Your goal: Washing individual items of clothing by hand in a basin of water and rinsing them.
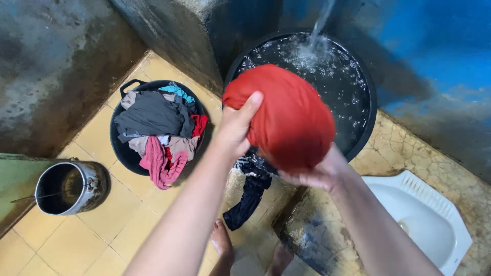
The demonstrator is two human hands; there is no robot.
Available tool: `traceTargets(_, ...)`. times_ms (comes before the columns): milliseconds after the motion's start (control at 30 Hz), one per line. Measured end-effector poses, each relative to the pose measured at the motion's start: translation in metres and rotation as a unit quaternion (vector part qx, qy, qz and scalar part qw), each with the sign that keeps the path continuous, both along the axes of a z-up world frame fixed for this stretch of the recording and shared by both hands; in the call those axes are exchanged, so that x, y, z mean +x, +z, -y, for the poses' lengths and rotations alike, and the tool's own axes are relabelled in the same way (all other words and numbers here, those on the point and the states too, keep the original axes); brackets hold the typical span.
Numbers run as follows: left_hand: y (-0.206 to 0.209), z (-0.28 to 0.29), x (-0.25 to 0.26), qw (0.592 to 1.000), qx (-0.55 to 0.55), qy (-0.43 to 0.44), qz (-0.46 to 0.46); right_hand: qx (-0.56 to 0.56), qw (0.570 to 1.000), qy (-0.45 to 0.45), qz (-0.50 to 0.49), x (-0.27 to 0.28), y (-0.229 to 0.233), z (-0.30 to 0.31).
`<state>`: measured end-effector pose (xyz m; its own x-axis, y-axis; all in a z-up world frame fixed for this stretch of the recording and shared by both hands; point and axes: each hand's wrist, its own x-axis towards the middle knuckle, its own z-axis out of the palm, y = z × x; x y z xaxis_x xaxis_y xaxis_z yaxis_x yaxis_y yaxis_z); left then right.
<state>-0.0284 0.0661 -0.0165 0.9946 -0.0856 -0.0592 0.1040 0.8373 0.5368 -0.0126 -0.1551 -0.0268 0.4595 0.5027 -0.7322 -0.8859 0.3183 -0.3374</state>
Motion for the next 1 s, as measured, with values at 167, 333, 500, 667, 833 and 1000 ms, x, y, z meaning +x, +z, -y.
traceTargets(167,0.000,0.033,-0.003,0.981,0.118,0.134,-0.080,-0.056,0.986,0.130,-0.084,-0.020,0.015,0.002)
traceTargets(333,-0.009,0.047,-0.021,0.982,-0.047,-0.033,-0.179,0.108,0.983,-0.149,-0.016,-0.041,-0.005,0.003)
traceTargets(500,-0.005,0.013,0.017,0.968,-0.084,-0.075,-0.226,0.046,0.949,-0.191,0.246,-0.004,-0.002,0.008)
traceTargets(667,0.033,0.008,0.049,0.929,-0.162,-0.283,-0.175,-0.168,0.759,-0.032,0.628,0.018,0.074,-0.010)
traceTargets(833,0.041,0.004,0.095,0.888,-0.067,-0.445,-0.095,-0.377,0.348,0.140,0.847,0.007,0.146,-0.026)
traceTargets(1000,0.048,0.012,0.115,0.897,0.090,-0.409,-0.142,-0.309,0.253,0.182,0.898,-0.008,0.145,-0.030)
